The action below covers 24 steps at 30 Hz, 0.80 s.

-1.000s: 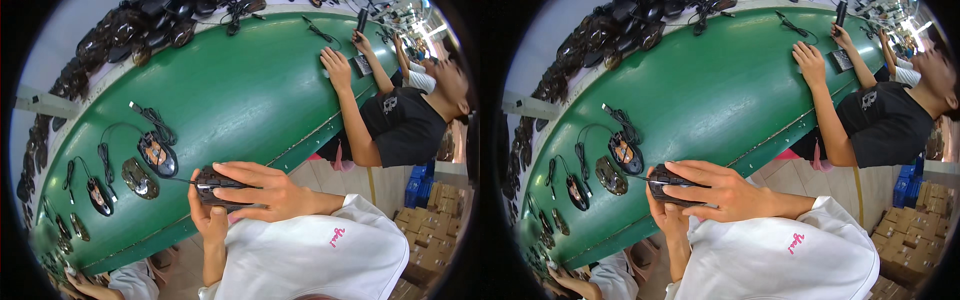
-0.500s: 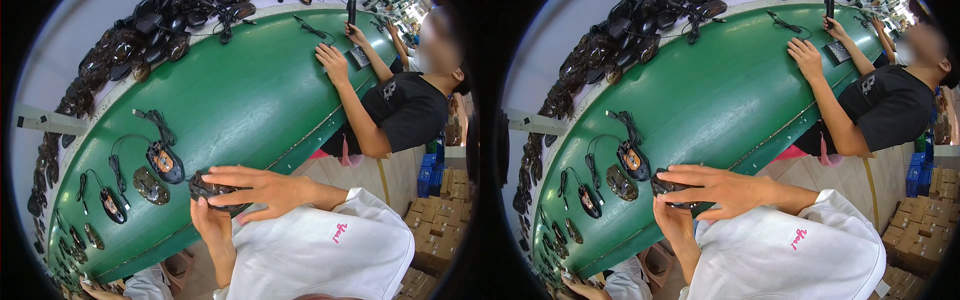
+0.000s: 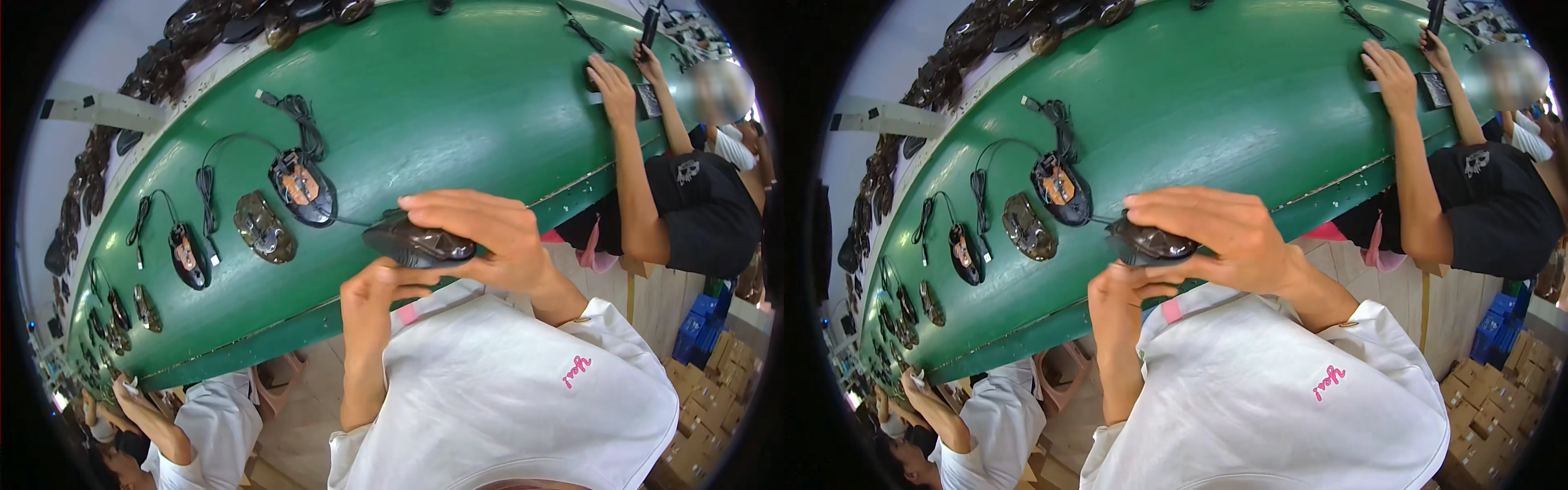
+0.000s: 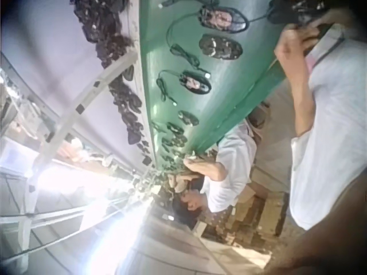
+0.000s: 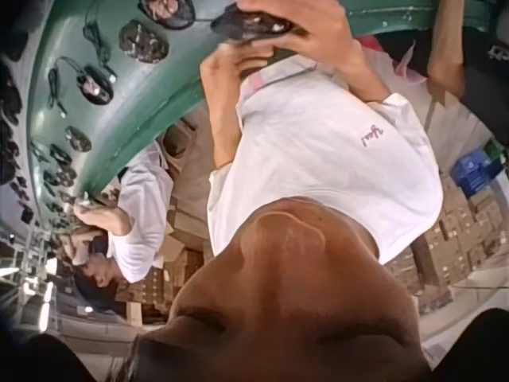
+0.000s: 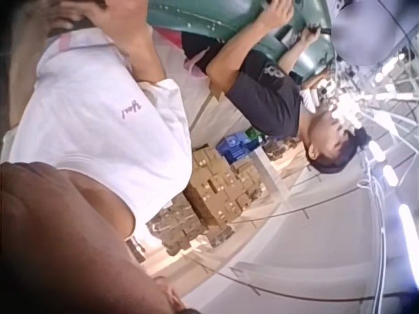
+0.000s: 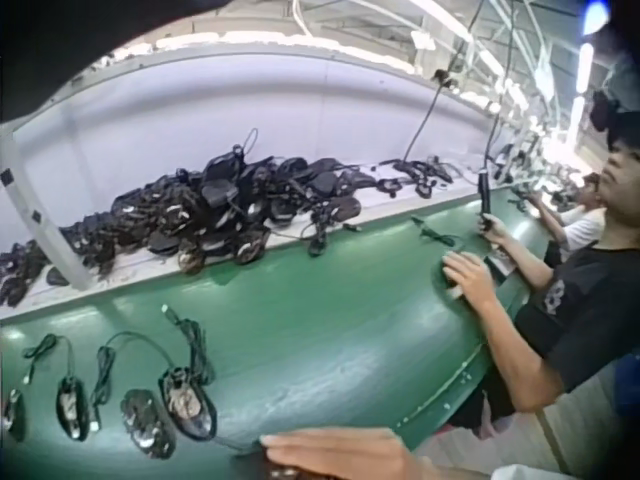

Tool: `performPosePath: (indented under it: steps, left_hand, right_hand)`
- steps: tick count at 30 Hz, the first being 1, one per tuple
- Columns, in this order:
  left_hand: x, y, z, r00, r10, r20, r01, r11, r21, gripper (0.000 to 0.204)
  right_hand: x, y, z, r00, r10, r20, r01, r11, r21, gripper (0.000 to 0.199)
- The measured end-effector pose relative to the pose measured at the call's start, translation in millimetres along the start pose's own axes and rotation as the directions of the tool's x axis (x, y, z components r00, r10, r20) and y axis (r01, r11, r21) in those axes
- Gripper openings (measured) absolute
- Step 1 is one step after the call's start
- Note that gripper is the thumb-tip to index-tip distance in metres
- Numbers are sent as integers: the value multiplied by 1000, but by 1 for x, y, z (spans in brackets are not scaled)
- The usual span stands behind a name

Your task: The person assembles computer mice along a conveyor table by picking up mouse shells, fitting and snapping them onto mouse bases by hand, and setting the assembled mice back down.

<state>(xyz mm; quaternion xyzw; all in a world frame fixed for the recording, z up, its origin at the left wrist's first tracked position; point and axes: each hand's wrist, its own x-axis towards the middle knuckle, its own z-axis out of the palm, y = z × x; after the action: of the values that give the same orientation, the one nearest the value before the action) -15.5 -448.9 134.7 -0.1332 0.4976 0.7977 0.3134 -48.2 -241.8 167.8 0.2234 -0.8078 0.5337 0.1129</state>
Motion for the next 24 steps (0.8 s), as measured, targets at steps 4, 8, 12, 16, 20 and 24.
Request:
performPosePath:
  steps: [4, 8, 12, 16, 20, 24]
  left_hand:
    - [-5, 3, 7, 852, 520, -67, -387, 710, 589, 33]
    - [1, 8, 11, 463, 869, 175, -576, 144, 805, 40]
    - [7, 13, 7, 456, 849, 269, -685, 142, 714, 51]
    - [-1, 12, 5, 475, 857, 200, -690, 221, 690, 47]
    - [-2, 10, 1, 463, 876, 135, -710, 275, 648, 46]
    - [-5, 10, -1, 458, 880, 123, -720, 286, 632, 44]
  right_hand:
    - [4, -1, -1, 1000, 19, -5, -19, 999, -39, 49]
    - [3, -7, 5, 999, -7, 34, 9, 998, -68, 51]
    - [3, -13, 12, 997, -47, 68, 49, 998, -37, 55]
    - [10, -23, 15, 999, -46, 9, 47, 999, -7, 46]
    - [15, -25, 14, 996, -84, -15, 84, 996, 12, 41]
    - [16, -25, 18, 994, -102, -32, 103, 994, 26, 35]
